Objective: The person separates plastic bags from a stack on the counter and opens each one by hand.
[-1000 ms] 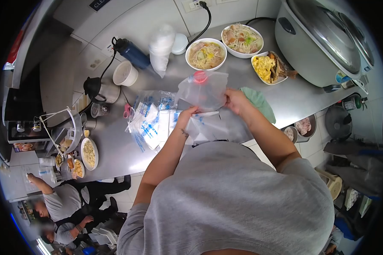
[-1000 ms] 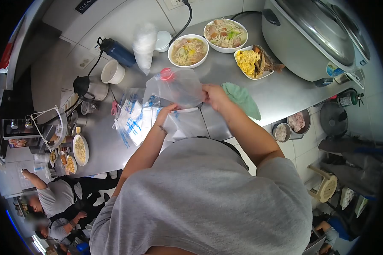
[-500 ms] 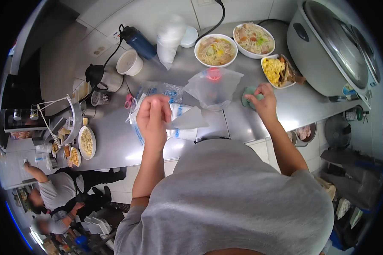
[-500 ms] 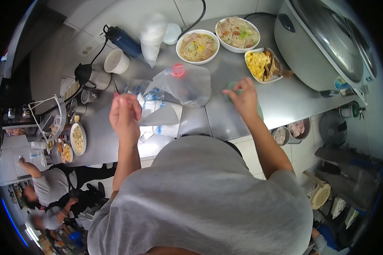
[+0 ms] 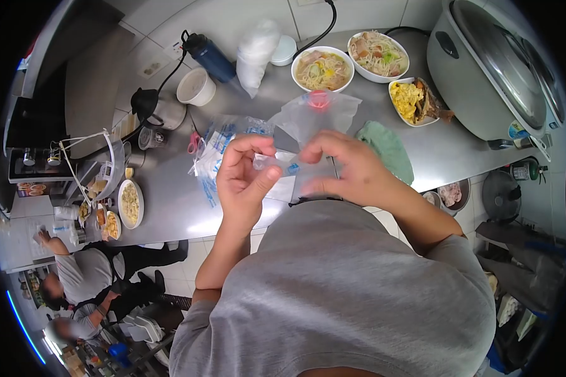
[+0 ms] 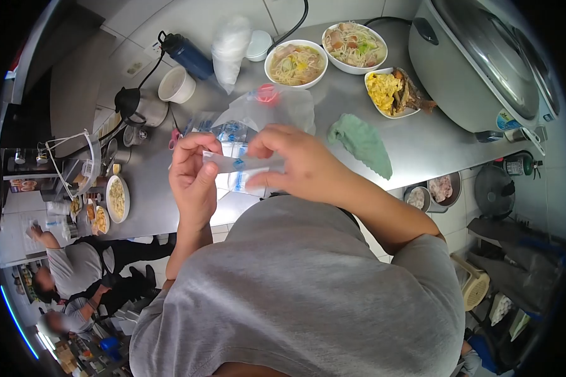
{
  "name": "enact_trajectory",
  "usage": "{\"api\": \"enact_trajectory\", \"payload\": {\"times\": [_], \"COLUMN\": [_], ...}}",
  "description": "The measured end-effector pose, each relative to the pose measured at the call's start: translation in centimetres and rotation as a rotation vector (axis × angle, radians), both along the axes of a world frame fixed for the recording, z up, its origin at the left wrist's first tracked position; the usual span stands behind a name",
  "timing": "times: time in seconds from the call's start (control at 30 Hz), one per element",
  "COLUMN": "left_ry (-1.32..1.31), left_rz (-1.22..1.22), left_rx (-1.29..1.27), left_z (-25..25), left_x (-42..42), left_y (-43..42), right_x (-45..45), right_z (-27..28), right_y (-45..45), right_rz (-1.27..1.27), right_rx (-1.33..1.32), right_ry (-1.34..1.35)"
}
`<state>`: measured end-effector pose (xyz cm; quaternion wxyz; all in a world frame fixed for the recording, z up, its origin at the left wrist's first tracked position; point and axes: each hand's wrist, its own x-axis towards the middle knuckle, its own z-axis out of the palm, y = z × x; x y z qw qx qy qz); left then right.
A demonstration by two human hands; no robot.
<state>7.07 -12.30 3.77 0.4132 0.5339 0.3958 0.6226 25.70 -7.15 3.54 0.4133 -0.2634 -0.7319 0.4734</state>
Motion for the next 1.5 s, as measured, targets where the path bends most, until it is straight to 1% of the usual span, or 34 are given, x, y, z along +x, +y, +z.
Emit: {"api": "enact_trajectory", "payload": {"times": [0.07,0.17,0.27,0.37,0.47,0.53,0.6,0.67,0.77,0.87,0.93,0.97,1.0,1.07,1.1,1.17,1.2,1.23,1.27,1.33,1.4,1.43,1.5], "left_ry": [0.029,0.054,0.084,0.091,0.421,0.246,0.033,-0.221,-0.06,0.004,-0.337,-0.457,-0.578,-0.72,-0.861,-0.765,-0.708,-0.61,-0.618,-0.633,-0.658,-0.675,-0.522], "left_rz": [-0.011,0.046,0.023,0.034,-0.047,-0.052,-0.133,-0.285,-0.307,-0.339,-0.417,-0.477,-0.54,-0.711,-0.767,-0.438,-0.271,-0.257,-0.232,-0.186,-0.132,-0.1,-0.074], "left_rx": [0.028,-0.192,-0.1,-0.19,-0.227,-0.104,-0.096,-0.203,-0.503,-0.508,-0.377,-0.363,-0.353,-0.449,-0.543,-0.754,-0.849,-0.866,-0.884,-0.923,-0.973,-0.998,-1.063], "left_z": [0.3,1.4,0.9,1.3,0.7,0.1,0.1,0.2,1.1,0.3,-0.3,-0.2,0.0,0.7,0.6,1.2,1.6,0.1,-1.2,-3.8,-7.2,-9.4,-18.6], "left_x": [0.5,1.1,0.4,0.8,-0.5,-0.1,0.0,-0.2,0.3,1.0,0.7,0.3,-0.1,-1.6,-1.9,-1.2,-0.9,-1.3,-1.2,0.5,2.0,1.9,-0.6], "left_y": [0.2,-0.4,-0.2,-0.4,0.2,0.7,0.7,0.4,0.6,1.2,2.1,2.6,3.2,4.3,5.1,6.1,6.6,7.2,7.5,7.6,7.2,7.1,7.6], "right_x": [0.5,1.3,1.5,2.1,2.1,2.3,2.3,2.2,2.4,3.3,3.7,3.7,3.9,4.5,4.5,4.2,3.6,2.7,2.0,1.7,1.1,0.9,0.4], "right_z": [-0.8,-0.3,-0.2,0.3,0.6,0.6,0.5,0.3,0.5,0.1,-0.6,-0.5,0.0,1.5,1.8,2.2,1.7,0.3,-1.7,-11.9,-15.1,-16.2,-18.4], "right_y": [0.5,0.8,0.5,0.7,0.9,1.3,1.6,1.7,1.8,1.8,2.5,3.0,3.3,3.8,4.2,5.7,6.3,6.9,7.7,10.1,9.5,9.5,9.1], "right_rz": [0.013,0.001,-0.01,-0.009,-0.079,-0.059,-0.024,0.029,0.186,0.303,0.398,0.446,0.481,0.549,0.462,0.288,0.151,0.013,-0.127,-0.141,-0.304,-0.346,-0.419], "right_rx": [-0.082,-0.036,-0.141,-0.12,-0.064,0.078,0.177,0.234,0.053,-0.68,-0.721,-0.741,-0.794,-0.9,-0.915,-0.939,-0.998,-1.052,-1.098,-1.191,-1.242,-1.193,-1.096], "right_ry": [0.018,0.016,0.028,-0.056,-0.063,-0.062,-0.024,0.048,0.38,0.321,0.209,0.151,0.256,0.468,0.499,0.558,0.527,0.497,0.469,0.478,0.402,0.316,0.137]}}
